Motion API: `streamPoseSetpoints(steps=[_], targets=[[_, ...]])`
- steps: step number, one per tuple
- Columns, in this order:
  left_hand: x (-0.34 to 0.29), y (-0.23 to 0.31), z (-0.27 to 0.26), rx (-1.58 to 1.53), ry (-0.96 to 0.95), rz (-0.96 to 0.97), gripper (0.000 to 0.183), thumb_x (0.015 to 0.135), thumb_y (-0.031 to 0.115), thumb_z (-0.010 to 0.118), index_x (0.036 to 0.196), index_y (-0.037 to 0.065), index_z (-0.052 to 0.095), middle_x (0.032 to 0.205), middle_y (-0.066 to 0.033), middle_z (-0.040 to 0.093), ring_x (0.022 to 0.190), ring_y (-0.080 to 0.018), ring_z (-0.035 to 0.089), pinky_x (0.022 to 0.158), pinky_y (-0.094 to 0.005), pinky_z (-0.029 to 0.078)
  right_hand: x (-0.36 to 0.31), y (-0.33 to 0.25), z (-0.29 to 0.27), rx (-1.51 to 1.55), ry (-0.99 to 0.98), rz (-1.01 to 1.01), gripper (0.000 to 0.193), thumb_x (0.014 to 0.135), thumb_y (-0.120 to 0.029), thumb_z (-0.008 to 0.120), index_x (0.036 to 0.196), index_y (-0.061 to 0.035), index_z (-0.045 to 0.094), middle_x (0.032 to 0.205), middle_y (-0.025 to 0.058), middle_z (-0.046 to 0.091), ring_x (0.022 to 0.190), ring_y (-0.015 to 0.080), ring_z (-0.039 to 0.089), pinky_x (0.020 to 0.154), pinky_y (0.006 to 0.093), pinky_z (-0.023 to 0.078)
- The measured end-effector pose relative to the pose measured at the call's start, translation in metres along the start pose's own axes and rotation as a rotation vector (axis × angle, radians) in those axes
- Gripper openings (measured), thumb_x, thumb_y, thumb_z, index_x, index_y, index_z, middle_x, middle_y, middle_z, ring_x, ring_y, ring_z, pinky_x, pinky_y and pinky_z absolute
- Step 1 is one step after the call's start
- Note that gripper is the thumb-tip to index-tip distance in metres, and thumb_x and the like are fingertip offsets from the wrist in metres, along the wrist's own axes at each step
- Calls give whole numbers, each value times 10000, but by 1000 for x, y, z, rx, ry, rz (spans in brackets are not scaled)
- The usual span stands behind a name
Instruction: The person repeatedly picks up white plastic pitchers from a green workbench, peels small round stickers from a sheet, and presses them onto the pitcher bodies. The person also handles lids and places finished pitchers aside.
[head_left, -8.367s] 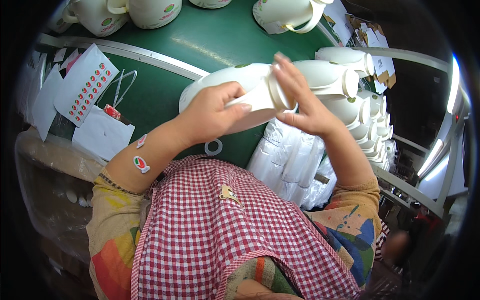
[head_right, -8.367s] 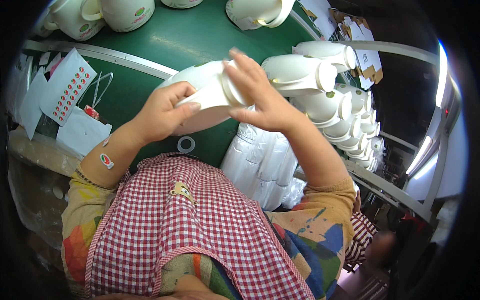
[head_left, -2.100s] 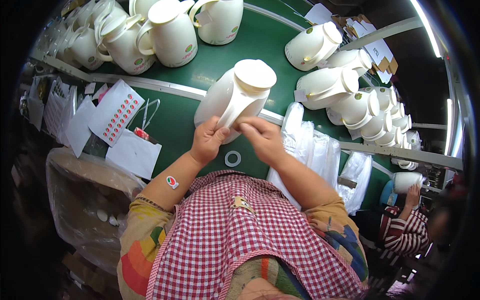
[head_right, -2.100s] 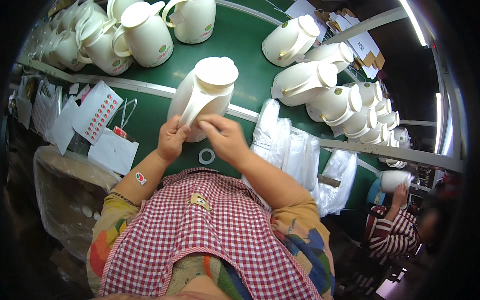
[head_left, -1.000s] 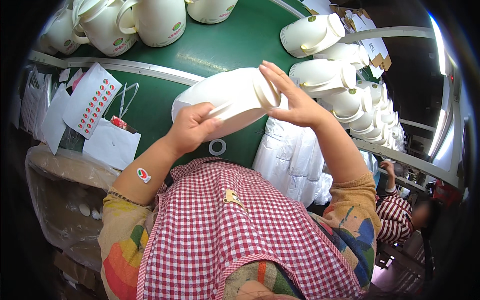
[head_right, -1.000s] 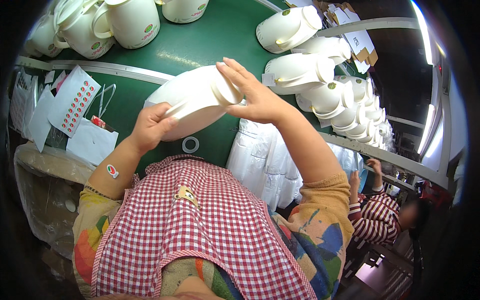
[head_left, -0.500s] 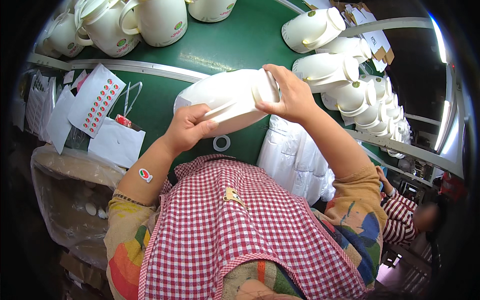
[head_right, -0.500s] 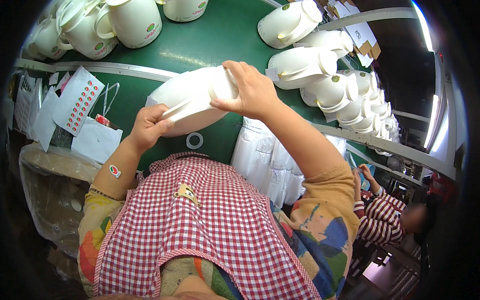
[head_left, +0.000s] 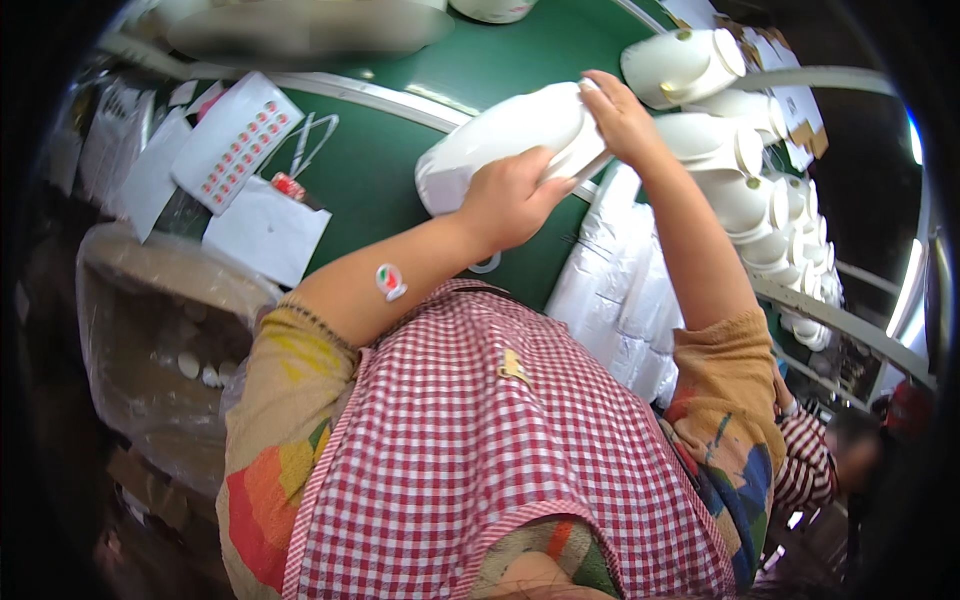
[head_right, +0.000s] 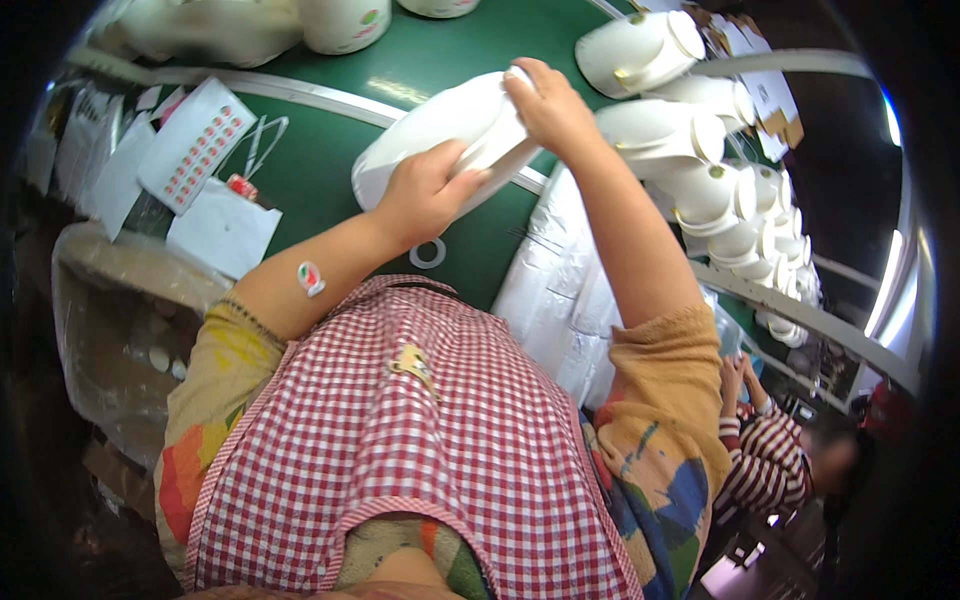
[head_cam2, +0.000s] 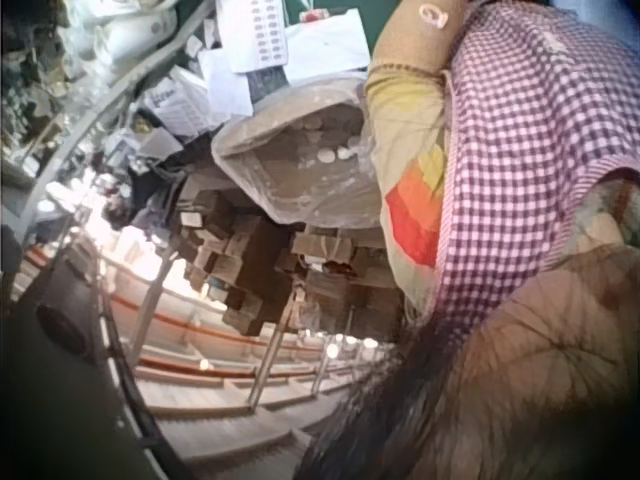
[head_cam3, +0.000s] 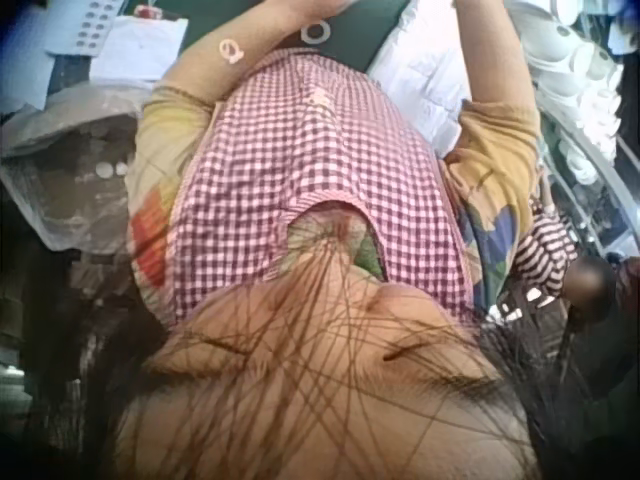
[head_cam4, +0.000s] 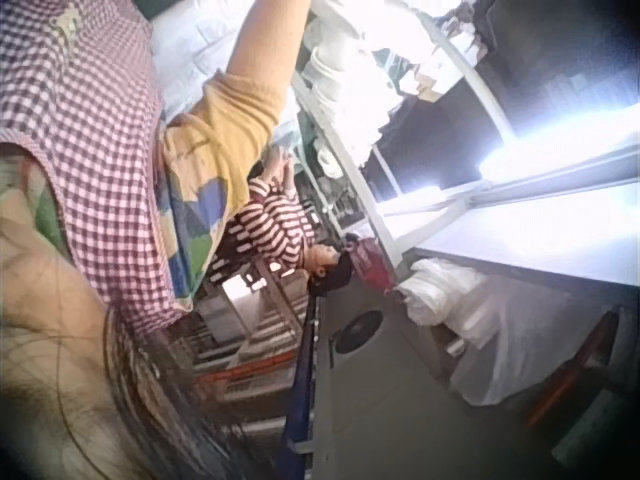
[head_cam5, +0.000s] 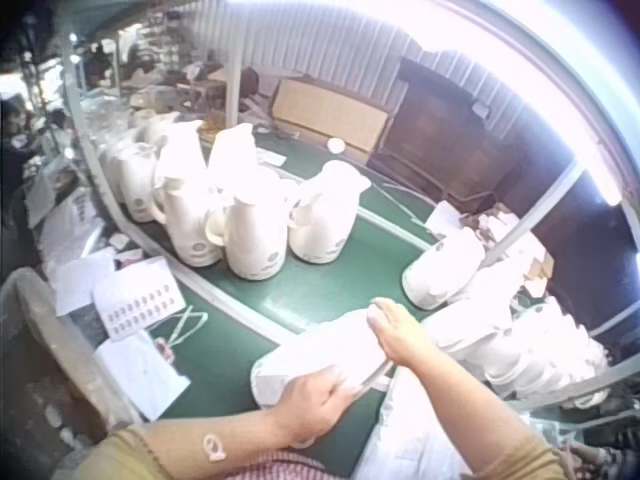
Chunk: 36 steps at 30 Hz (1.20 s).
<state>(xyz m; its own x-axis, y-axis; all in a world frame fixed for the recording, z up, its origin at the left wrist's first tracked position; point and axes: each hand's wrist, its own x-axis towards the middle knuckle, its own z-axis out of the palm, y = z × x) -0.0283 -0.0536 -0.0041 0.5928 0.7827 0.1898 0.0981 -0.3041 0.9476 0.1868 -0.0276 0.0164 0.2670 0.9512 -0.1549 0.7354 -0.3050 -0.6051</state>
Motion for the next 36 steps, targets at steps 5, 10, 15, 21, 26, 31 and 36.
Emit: streamPoseSetpoints(steps=[5, 10, 15, 21, 26, 31, 36], targets=[[23, -31, 18, 144, 42, 112, 317, 849, 337, 584, 846, 20, 576, 742, -192, 627, 722, -390, 599, 676, -455, 466, -55, -108, 2, -122, 94, -826, 269, 755, -265, 653, 955, -86, 667, 993, 93, 641, 978, 292, 566, 881, 430, 407], [27, 28, 13, 189, -55, -246, 352, 863, 375, 568, 901, 25, 560, 766, -191, 626, 677, -386, 593, 622, -440, 479, -116, -142, 40, -137, -260, -767, 194, 730, -166, 675, 914, -106, 667, 940, 41, 603, 915, 241, 544, 853, 386, 375], [33, 17, 22, 151, -28, -181, 334, 839, 338, 590, 852, 6, 561, 745, -212, 625, 674, -390, 592, 617, -444, 465, -124, -141, 50, -63, -227, -811, 122, 721, -170, 652, 817, -97, 667, 850, 29, 587, 872, 216, 551, 834, 360, 380], [41, 11, 33, 106, 8, -156, 307, 827, 304, 602, 830, -1, 560, 737, -201, 625, 654, -366, 588, 624, -430, 465, -125, -136, 50, -3, -194, -814, 65, 697, -109, 669, 743, -99, 624, 823, 19, 571, 864, 217, 548, 821, 355, 382], [63, -22, 8, -317, -166, -337, 129, 809, 128, 590, 866, 26, 536, 786, -117, 609, 630, -173, 556, 578, -338, 473, -129, -135, 15, 245, -13, -732, 110, 676, -7, 671, 744, -73, 614, 814, 48, 594, 834, 228, 559, 788, 350, 407], [74, 8, -20, -787, -82, -693, 206, 917, 77, 489, 1079, -51, 500, 956, -147, 602, 779, -212, 614, 701, -369, 537, -120, -43, 3, 896, -139, 29, 82, 837, -29, 603, 868, 42, 627, 833, 67, 662, 754, 115, 582, 723, 244, 465], [74, -9, -12, -733, -14, -816, 211, 924, 77, 489, 1093, -47, 505, 953, -138, 605, 831, -219, 619, 738, -351, 536, -122, -17, 34, 733, -371, 253, 83, 802, -80, 651, 844, -8, 652, 750, 33, 641, 654, 95, 549, 612, 234, 455]])
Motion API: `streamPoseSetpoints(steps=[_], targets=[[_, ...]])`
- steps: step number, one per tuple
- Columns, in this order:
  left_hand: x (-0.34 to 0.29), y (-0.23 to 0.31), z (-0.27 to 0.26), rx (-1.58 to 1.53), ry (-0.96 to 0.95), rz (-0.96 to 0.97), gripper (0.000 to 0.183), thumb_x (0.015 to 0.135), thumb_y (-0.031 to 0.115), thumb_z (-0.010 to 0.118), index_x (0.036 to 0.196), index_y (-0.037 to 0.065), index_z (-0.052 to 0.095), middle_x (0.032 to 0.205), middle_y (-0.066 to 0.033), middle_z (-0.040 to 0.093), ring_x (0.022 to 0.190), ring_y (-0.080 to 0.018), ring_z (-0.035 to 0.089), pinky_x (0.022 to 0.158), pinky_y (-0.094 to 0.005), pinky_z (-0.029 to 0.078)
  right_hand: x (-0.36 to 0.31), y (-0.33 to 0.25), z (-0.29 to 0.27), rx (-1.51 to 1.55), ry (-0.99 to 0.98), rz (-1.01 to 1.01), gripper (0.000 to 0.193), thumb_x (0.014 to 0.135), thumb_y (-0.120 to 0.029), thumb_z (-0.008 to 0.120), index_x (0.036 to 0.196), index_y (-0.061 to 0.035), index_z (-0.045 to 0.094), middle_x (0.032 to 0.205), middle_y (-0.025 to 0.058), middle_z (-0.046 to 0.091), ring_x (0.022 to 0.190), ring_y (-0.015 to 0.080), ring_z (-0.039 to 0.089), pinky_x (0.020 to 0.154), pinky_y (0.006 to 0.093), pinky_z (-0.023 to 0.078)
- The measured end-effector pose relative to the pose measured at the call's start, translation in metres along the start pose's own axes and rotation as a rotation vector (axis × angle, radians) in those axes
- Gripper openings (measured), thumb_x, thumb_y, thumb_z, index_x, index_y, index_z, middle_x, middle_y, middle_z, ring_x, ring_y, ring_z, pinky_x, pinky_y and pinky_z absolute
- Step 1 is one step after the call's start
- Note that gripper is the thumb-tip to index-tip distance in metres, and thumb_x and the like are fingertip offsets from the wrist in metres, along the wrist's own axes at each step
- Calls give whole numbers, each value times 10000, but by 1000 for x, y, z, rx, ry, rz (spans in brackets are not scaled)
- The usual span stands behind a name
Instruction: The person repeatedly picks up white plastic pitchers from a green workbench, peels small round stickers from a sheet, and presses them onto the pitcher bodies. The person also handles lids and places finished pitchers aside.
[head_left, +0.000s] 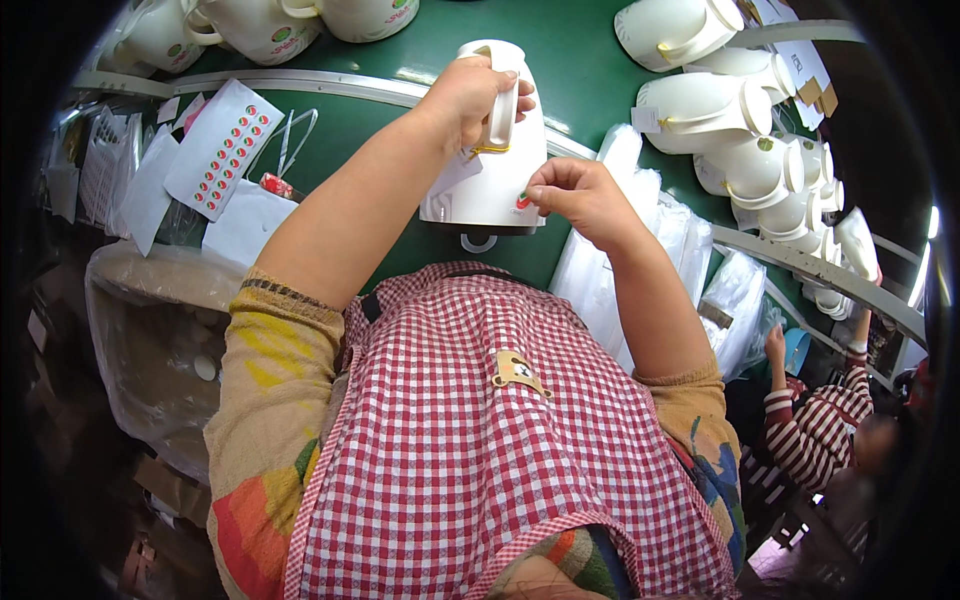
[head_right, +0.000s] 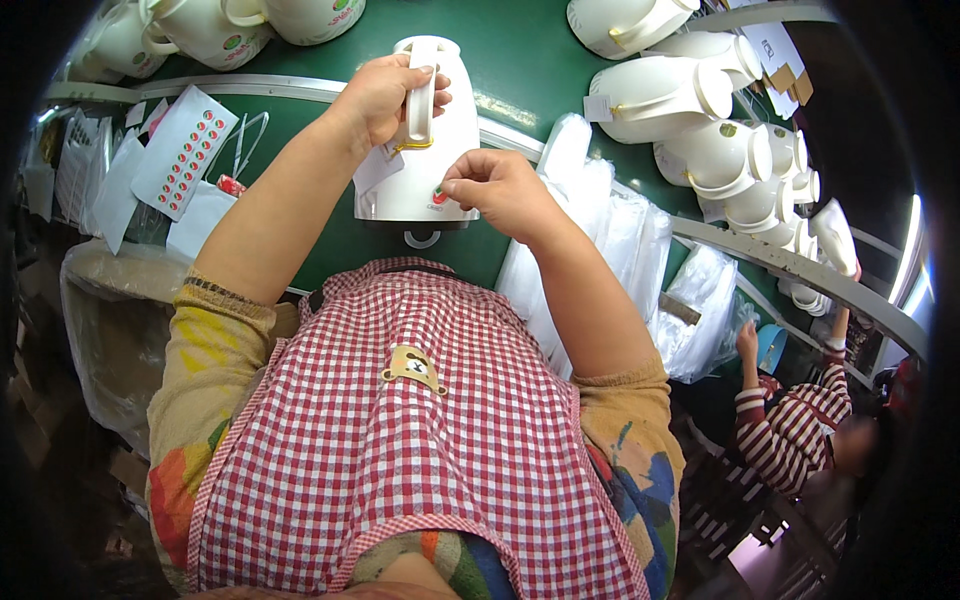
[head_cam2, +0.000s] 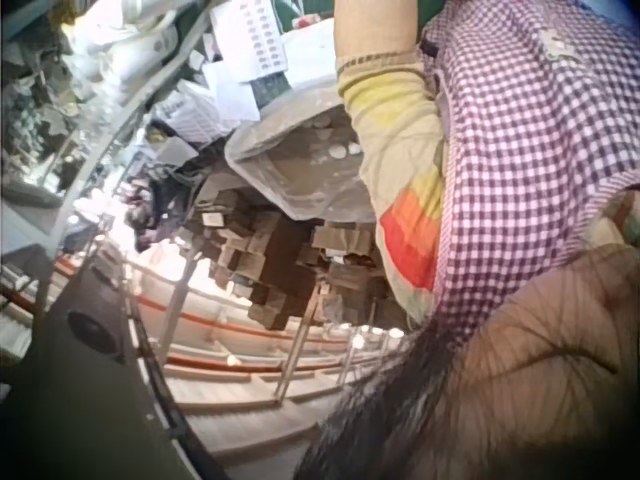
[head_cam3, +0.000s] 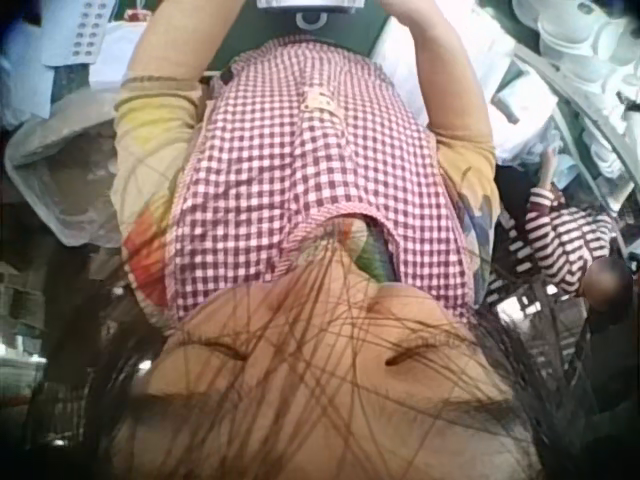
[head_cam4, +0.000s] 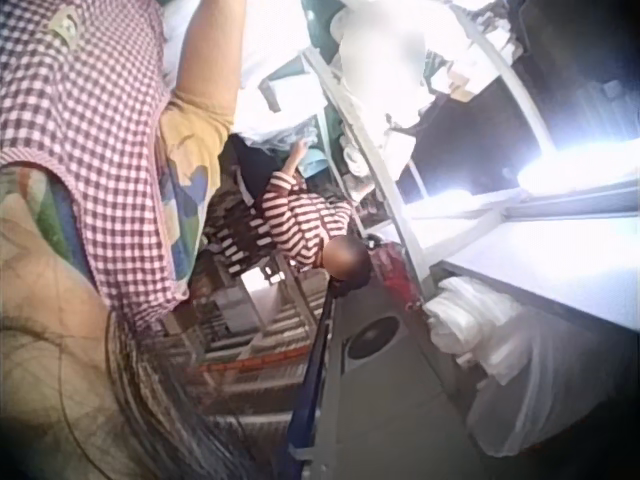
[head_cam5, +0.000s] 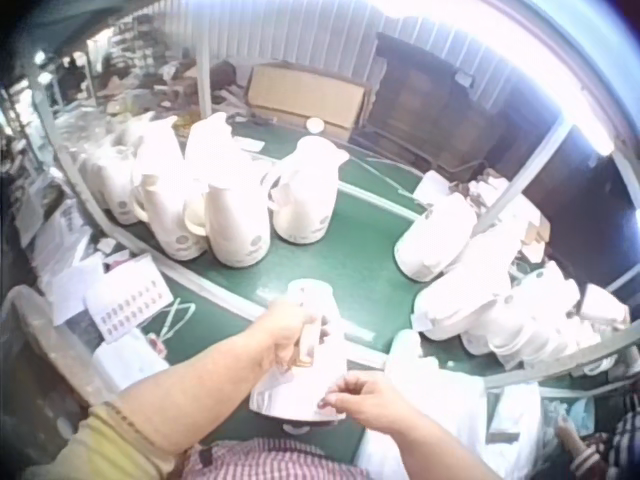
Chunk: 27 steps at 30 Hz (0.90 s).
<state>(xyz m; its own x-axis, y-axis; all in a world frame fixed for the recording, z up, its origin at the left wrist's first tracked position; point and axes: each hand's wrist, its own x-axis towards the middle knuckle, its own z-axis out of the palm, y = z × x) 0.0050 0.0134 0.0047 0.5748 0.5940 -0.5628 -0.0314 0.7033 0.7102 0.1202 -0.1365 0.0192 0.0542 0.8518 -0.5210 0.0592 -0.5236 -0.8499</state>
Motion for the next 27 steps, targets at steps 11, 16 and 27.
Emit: streamPoseSetpoints(steps=[11, 16, 27], targets=[[21, -24, 4, 17, -46, 56, 188, 916, 89, 514, 1050, -41, 531, 949, -145, 617, 834, -222, 634, 722, -344, 548, 40, 2, 0, -288, 9, 124, 95, 784, -93, 662, 803, 0, 664, 741, 46, 657, 656, 115, 593, 622, 254, 474], [23, -25, 5, 27, -52, 49, 193, 912, 91, 519, 1048, -47, 527, 947, -145, 616, 825, -216, 633, 713, -339, 552, 42, 1, 2, -528, 79, 29, 91, 758, -100, 662, 804, -26, 688, 746, 71, 671, 696, 150, 635, 653, 278, 492], [23, -30, 3, -42, -58, 83, 185, 905, 75, 526, 1043, -48, 518, 932, -145, 608, 791, -212, 631, 695, -336, 551, 24, -3, 17, -921, 372, -152, 343, 660, -295, 733, 912, -76, 657, 868, 77, 648, 787, 268, 636, 677, 378, 502]])
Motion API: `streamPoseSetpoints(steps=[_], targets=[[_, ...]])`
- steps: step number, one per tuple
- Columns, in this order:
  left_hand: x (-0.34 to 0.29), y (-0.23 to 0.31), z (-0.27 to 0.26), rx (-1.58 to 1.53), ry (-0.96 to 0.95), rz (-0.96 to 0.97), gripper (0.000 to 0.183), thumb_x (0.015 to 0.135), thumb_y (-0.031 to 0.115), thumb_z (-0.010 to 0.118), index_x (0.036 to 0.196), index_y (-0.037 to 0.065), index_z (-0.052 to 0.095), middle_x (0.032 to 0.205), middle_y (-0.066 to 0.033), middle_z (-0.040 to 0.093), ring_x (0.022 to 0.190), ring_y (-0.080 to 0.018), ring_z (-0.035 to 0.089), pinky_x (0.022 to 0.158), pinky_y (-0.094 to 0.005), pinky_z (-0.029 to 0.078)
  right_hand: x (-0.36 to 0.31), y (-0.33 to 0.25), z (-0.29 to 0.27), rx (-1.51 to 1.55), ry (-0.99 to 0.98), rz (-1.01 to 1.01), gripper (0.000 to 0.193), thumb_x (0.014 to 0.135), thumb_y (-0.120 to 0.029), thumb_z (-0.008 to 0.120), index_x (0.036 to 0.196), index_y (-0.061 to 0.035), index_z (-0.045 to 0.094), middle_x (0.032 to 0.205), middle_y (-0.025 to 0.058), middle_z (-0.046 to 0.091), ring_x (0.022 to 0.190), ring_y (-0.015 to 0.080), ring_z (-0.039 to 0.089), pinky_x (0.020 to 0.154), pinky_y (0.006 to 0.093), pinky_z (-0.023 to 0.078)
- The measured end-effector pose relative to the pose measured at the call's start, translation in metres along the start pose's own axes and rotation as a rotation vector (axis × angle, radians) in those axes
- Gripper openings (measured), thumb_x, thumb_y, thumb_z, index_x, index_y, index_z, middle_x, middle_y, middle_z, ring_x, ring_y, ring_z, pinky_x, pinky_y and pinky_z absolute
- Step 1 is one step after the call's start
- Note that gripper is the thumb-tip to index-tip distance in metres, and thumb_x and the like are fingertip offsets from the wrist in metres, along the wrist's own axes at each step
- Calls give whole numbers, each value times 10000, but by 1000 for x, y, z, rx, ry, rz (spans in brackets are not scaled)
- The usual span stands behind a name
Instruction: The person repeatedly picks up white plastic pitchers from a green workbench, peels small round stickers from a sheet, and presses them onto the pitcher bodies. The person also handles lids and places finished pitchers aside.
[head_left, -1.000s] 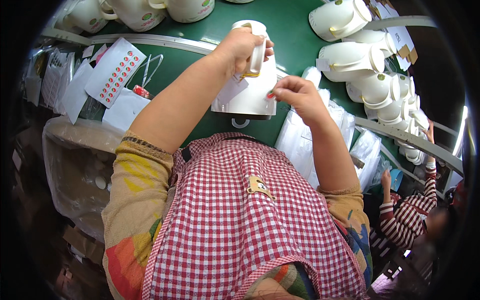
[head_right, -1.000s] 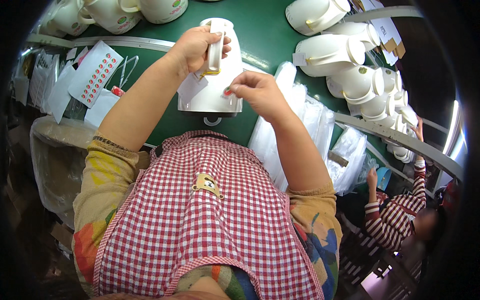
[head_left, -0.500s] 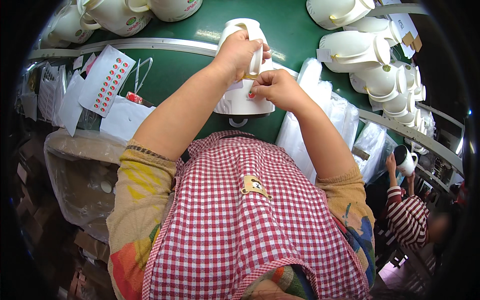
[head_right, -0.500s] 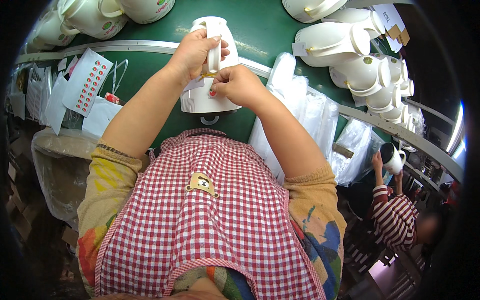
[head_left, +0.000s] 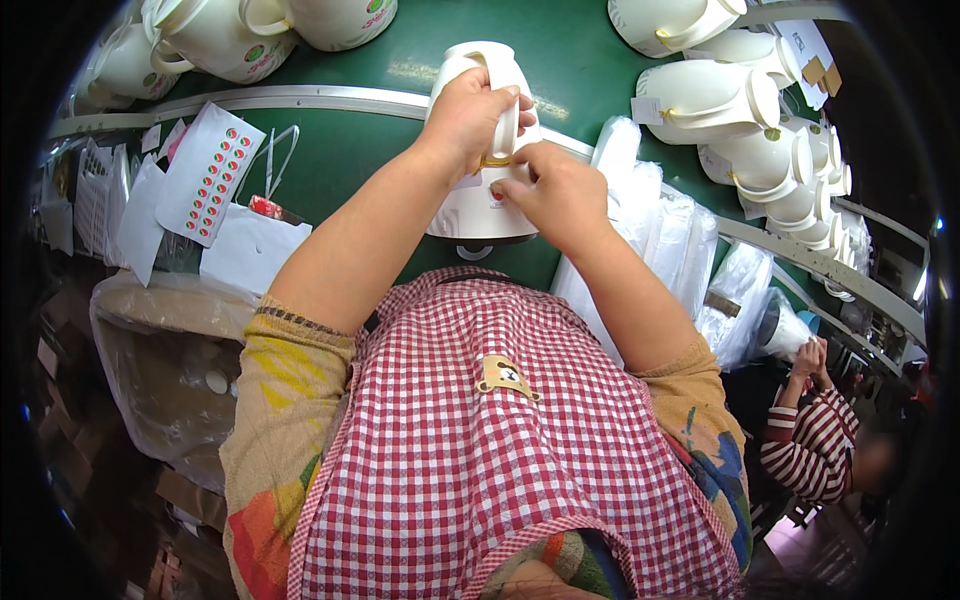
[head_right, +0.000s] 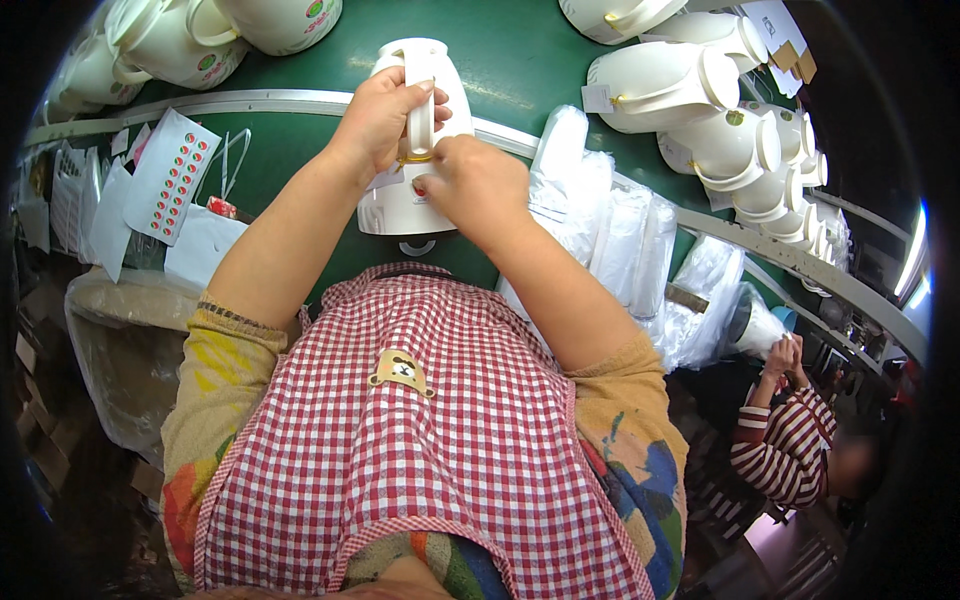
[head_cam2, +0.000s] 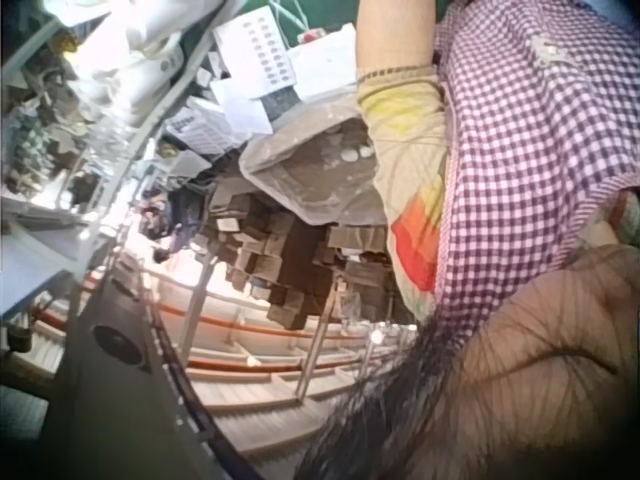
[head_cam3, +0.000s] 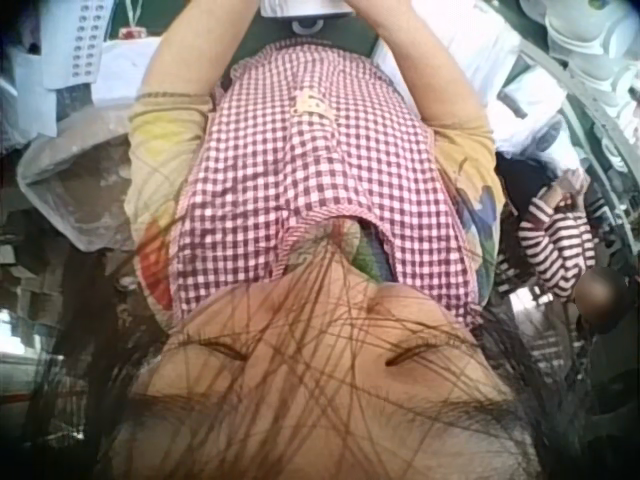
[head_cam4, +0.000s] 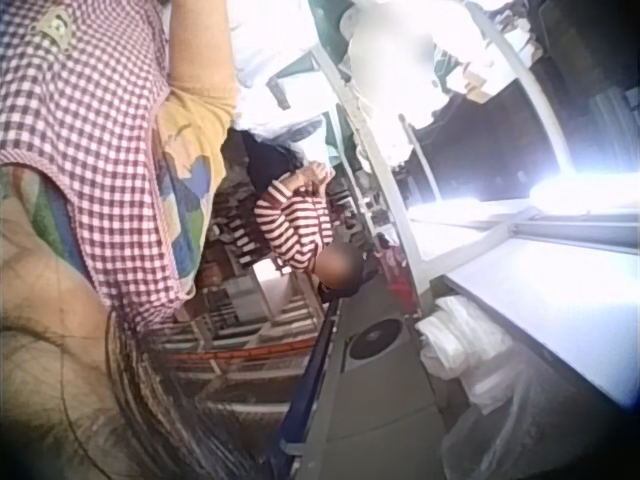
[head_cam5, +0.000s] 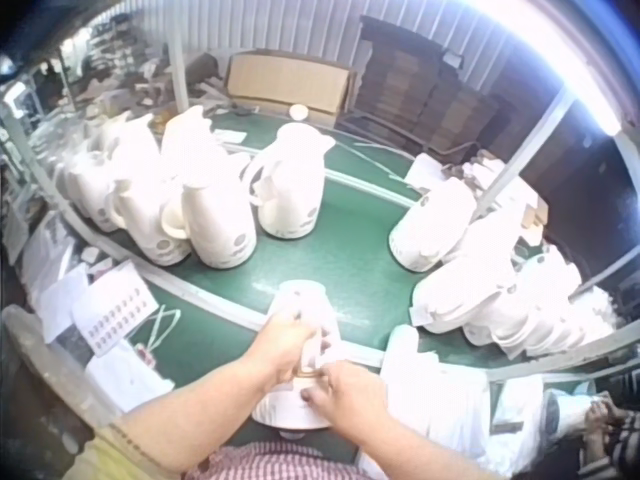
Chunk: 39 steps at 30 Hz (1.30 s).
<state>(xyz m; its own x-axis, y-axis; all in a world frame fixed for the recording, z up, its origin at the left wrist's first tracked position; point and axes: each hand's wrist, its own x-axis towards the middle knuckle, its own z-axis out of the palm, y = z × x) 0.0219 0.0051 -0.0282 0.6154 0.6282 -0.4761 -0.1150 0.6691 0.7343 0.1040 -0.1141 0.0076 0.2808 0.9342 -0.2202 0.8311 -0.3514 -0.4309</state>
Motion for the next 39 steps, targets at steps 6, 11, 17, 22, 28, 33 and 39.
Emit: streamPoseSetpoints(steps=[6, 11, 17, 22, 28, 33, 39], targets=[[-4, 4, 4, 43, -33, -47, 198, 898, 128, 555, 1042, -6, 530, 895, -109, 612, 779, -198, 632, 659, -344, 550, 3, 36, 37, 157, 171, 32, 1078, 542, -457, 809, 1363, -13, 269, 1343, 214, 376, 1253, 362, 378, 966, 458, 364], [-1, 23, -7, 231, -162, -204, 187, 858, 115, 593, 1016, 29, 542, 858, -75, 613, 782, -187, 634, 687, -349, 556, -42, 61, 30, 136, -51, -2, 1260, 517, -450, 840, 1443, -20, 101, 1476, 225, 186, 1359, 376, 218, 1074, 500, 211], [34, 32, 67, 354, -522, 240, 196, 847, 74, 610, 1028, 30, 549, 853, -53, 601, 760, -140, 582, 738, -308, 488, -62, 126, 14, 954, 119, 290, 684, 767, -190, 706, 1350, -28, 385, 1287, 136, 493, 1157, 243, 490, 995, 371, 359], [123, -31, 102, 780, -344, 767, 168, 798, 127, 674, 922, 43, 598, 780, -102, 636, 692, -189, 608, 634, -320, 497, -72, 137, 11, 970, 98, 208, 424, 816, -90, 641, 1219, -8, 539, 1089, 88, 626, 990, 178, 579, 901, 324, 434], [122, -75, 98, 1056, -378, 848, 227, 753, 144, 689, 928, 53, 577, 859, -165, 639, 826, -364, 614, 730, -416, 491, -88, 157, 22, 999, 124, 282, 382, 829, -53, 617, 1201, 3, 551, 1066, 115, 634, 984, 183, 598, 875, 309, 465], [67, -25, 19, 968, -216, 845, 529, 740, 151, 703, 1226, 87, 503, 1086, -120, 607, 1039, -300, 566, 915, -390, 439, -68, 125, 20, 781, 49, 153, 378, 819, -38, 616, 1192, -9, 563, 1043, 102, 645, 934, 169, 601, 856, 306, 466], [-55, 45, -327, 541, 1261, 808, 269, 743, 31, 649, 995, -16, 567, 939, -110, 571, 907, -260, 554, 842, -339, 453, -51, 59, 35, 726, -133, 87, 391, 810, -43, 623, 1196, -23, 563, 1069, 95, 630, 960, 169, 582, 869, 316, 456]])
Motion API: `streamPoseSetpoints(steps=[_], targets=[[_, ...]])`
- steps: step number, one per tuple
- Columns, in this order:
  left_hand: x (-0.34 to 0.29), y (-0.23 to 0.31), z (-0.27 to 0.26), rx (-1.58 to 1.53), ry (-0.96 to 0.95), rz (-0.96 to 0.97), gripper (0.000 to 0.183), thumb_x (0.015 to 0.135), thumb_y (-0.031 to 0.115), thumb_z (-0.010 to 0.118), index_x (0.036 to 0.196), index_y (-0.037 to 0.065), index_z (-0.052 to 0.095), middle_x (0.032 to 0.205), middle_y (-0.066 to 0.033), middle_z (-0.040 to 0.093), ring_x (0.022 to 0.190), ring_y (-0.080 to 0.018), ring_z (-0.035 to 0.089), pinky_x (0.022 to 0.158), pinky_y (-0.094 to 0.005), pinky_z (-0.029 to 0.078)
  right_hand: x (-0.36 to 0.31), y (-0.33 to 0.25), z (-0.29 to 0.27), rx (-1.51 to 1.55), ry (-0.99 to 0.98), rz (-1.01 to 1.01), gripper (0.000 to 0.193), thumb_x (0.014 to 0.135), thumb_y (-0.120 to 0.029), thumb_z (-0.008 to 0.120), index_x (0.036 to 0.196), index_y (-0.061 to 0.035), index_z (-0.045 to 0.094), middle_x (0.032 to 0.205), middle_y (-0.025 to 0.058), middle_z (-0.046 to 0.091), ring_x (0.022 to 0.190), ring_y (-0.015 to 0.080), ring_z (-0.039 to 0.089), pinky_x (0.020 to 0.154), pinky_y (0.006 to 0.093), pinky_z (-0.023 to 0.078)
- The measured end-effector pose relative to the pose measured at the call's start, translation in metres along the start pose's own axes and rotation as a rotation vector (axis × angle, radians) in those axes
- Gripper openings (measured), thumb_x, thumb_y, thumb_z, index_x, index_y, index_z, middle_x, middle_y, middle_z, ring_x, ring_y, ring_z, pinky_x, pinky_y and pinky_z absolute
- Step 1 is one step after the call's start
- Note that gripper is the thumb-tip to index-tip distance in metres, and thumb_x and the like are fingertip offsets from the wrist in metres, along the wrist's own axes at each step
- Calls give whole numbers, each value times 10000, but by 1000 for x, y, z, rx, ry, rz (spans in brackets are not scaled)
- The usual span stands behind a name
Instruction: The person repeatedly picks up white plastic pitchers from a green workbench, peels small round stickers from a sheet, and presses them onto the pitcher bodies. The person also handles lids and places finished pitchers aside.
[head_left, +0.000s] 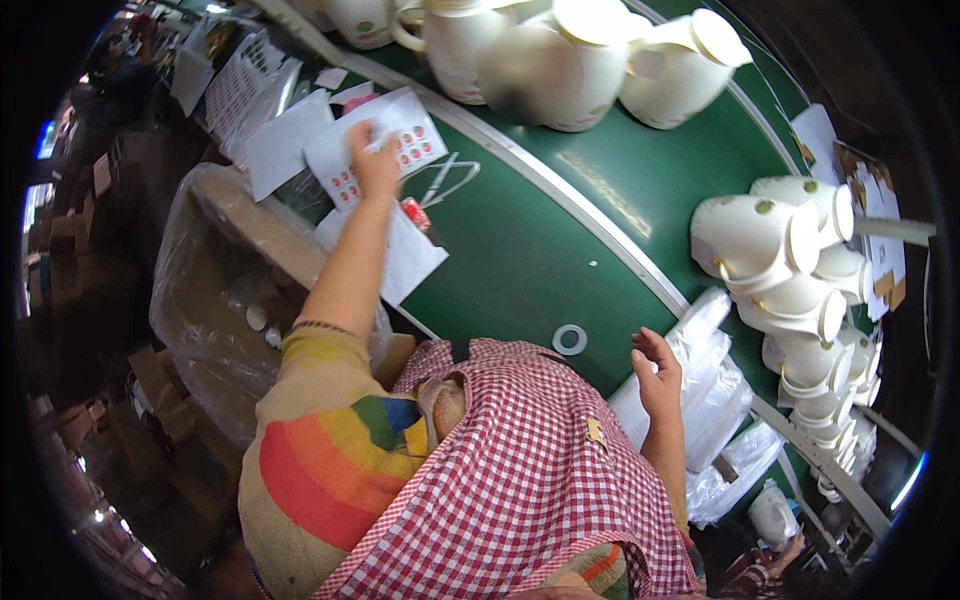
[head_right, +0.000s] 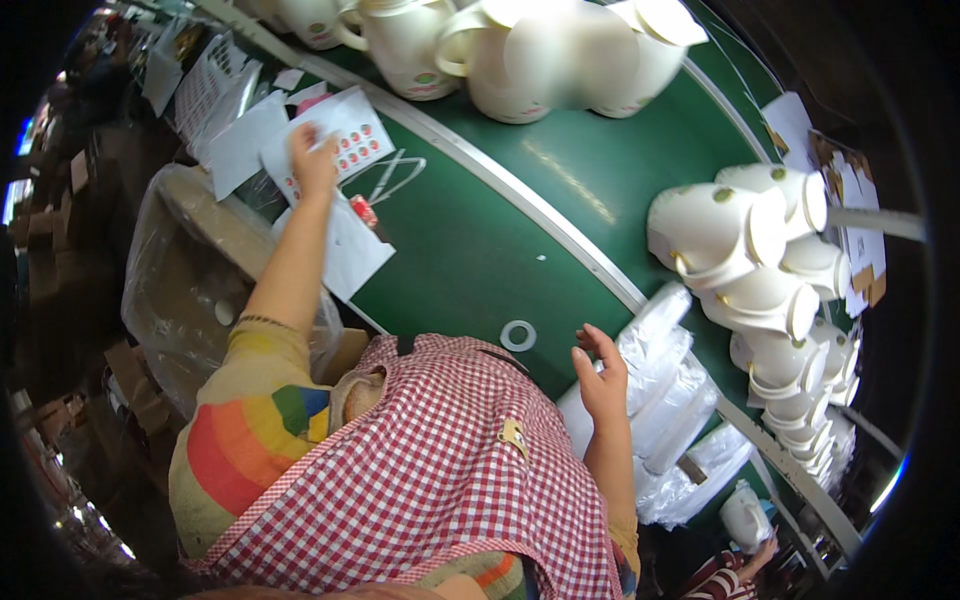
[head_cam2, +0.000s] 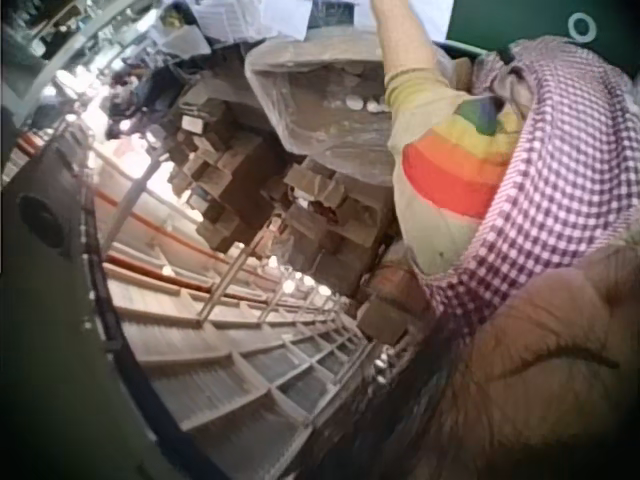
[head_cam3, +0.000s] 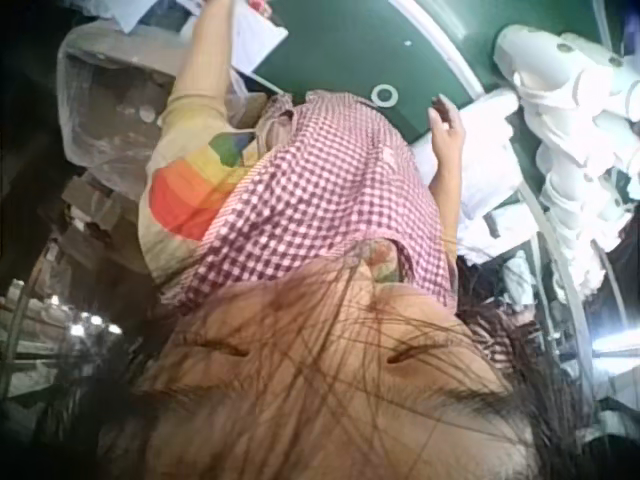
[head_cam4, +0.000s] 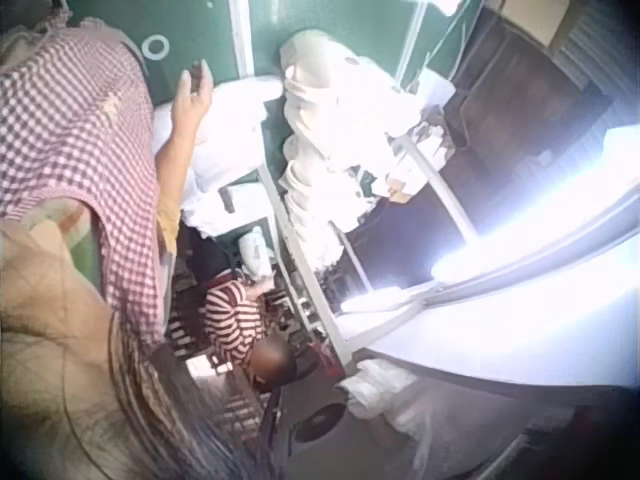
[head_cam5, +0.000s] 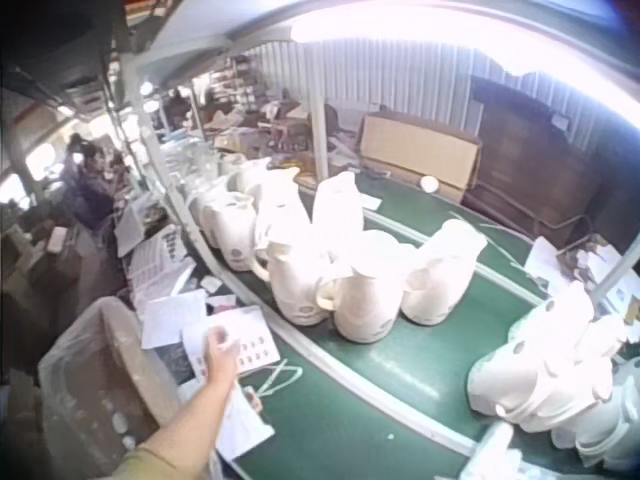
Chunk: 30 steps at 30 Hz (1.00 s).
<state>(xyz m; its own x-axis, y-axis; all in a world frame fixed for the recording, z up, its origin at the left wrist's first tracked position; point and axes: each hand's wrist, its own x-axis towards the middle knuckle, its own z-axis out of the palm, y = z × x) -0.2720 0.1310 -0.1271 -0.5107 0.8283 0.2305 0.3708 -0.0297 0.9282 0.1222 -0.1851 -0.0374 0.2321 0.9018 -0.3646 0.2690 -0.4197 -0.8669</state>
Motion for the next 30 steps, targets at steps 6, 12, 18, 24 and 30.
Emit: streamPoseSetpoints(steps=[6, 12, 18, 24, 30], targets=[[50, -106, -127, -188, -382, -741, 385, 727, 5, 683, 1093, -50, 577, 1029, -125, 645, 891, -229, 627, 807, -313, 472, 28, -56, 80, -156, -304, -96, 385, 805, -46, 624, 1184, -15, 565, 1068, 102, 629, 971, 183, 586, 880, 315, 452], [38, -40, -123, -473, -587, -676, 367, 801, -5, 589, 1165, -11, 543, 1092, -108, 622, 958, -194, 610, 848, -306, 472, 63, -121, 128, -339, -368, -362, 395, 798, -160, 677, 1166, -58, 576, 1131, 135, 604, 1079, 293, 563, 928, 359, 438], [-7, 72, -139, -916, -911, -726, 471, 763, -20, 530, 1232, 14, 491, 1132, -134, 596, 1012, -249, 605, 901, -367, 484, 108, -152, 153, -210, -224, -262, 944, 714, -293, 766, 1443, -63, 211, 1447, 207, 286, 1330, 340, 304, 1087, 412, 267], [-45, 96, -132, -889, -1049, -720, 450, 765, 8, 511, 1215, 16, 497, 1109, -138, 604, 984, -254, 621, 860, -389, 516, 68, -118, 118, 346, -292, -101, 1011, 710, -126, 757, 1471, -96, 92, 1343, 255, 385, 1249, 335, 410, 1023, 440, 358], [-98, 118, -105, -665, -1083, -624, 445, 850, 54, 570, 1255, 10, 392, 1114, -126, 586, 965, -237, 626, 833, -368, 530, -3, -99, 70, 670, -114, -103, 700, 739, 70, 677, 1361, -70, 387, 1154, 130, 557, 1038, 208, 577, 812, 331, 539]])
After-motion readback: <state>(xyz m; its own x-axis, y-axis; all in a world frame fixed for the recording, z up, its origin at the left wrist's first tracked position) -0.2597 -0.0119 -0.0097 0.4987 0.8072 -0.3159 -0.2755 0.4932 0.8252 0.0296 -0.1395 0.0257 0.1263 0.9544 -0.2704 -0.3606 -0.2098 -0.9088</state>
